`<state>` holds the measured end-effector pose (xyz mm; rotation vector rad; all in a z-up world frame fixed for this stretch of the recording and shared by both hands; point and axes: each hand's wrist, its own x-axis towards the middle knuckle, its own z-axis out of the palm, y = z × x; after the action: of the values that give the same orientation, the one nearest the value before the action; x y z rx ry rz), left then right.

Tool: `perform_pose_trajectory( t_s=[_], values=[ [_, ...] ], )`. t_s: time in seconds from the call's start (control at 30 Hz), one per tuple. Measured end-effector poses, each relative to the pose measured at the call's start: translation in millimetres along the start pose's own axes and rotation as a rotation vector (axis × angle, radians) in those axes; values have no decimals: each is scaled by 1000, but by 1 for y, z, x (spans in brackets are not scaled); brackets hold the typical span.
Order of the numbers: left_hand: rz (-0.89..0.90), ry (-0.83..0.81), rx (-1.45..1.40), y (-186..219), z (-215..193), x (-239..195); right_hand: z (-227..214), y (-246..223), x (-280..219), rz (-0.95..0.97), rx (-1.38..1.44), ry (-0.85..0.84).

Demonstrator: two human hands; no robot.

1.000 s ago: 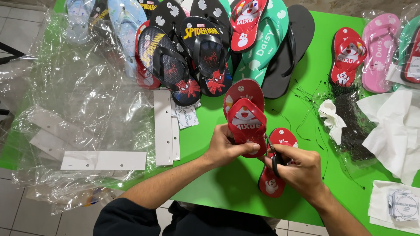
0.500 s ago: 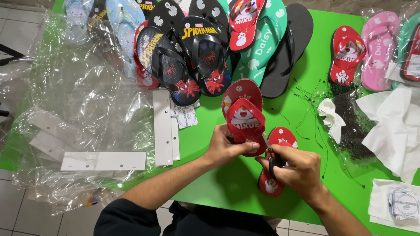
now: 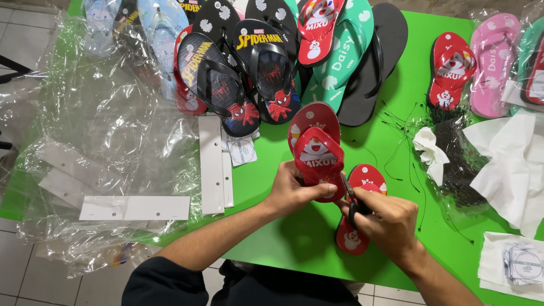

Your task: Trimming excess material from the edges of flip-flop sandals using scissors in a manufacturing setting.

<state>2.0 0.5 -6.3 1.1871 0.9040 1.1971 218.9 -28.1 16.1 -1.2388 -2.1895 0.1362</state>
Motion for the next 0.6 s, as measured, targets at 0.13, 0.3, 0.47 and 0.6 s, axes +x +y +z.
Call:
perform_pose_trajectory(
  t_s=[0.13,0.3,0.47,0.6],
  values=[
    [3,21,-27,-1,0,0,0,0,2,169,240,-74],
    [34,-30,-108,8,-1,1,2,8,-3,221,301,-74],
    [-113,-45,-323,-10,-2,0,-1,8,0,123,207,-22],
    [-183,-114,-595,-7,-5,2,-4,7,9,-11,90,40]
  ],
)
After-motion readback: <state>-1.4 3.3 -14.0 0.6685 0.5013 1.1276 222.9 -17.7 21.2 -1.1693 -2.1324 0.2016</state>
